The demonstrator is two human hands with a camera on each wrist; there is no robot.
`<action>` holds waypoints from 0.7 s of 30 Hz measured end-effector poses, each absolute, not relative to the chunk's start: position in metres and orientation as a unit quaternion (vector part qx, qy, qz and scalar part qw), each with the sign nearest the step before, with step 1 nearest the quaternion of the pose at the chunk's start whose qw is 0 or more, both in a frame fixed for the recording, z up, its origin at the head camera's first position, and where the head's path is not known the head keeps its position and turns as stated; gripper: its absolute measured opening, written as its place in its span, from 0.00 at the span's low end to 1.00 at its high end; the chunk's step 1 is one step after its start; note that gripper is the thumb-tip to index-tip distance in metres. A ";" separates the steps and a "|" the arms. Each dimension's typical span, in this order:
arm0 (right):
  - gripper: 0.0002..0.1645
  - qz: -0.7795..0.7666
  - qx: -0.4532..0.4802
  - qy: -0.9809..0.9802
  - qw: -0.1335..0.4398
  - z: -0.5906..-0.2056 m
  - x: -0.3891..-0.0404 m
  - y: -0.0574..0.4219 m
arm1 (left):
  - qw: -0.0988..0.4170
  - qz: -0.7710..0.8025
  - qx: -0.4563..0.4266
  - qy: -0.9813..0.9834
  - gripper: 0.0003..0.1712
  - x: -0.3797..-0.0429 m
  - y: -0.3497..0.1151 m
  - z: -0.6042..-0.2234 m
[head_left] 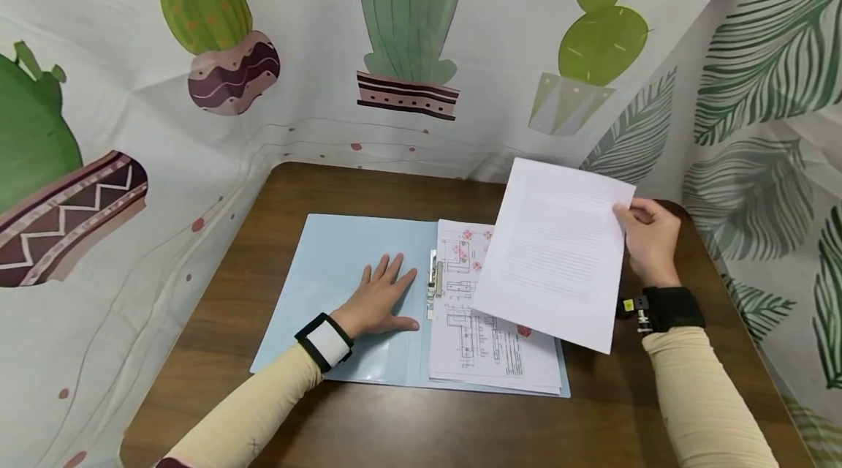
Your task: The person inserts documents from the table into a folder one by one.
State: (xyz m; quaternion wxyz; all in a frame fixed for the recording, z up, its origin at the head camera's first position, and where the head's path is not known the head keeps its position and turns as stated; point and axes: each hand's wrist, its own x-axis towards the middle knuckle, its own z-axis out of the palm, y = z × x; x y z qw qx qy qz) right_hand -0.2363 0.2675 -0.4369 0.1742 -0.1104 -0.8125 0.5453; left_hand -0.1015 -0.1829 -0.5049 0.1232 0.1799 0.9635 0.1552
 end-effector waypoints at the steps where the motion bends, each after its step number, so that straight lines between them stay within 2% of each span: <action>1: 0.13 0.550 -0.112 -0.812 0.160 -0.442 -0.234 0.266 | 0.124 0.154 0.179 0.964 0.60 -0.102 -0.183 -0.505; 7: 0.16 0.549 -0.127 -0.821 0.088 -0.469 -0.222 0.252 | 0.121 0.148 0.179 0.965 0.60 -0.103 -0.183 -0.506; 12: 0.19 0.549 -0.118 -0.826 0.051 -0.487 -0.214 0.238 | 0.116 0.148 0.181 0.965 0.60 -0.104 -0.183 -0.506; 21: 0.17 0.541 -0.086 -0.837 0.002 -0.512 -0.205 0.217 | 0.121 0.151 0.182 0.964 0.60 -0.103 -0.181 -0.505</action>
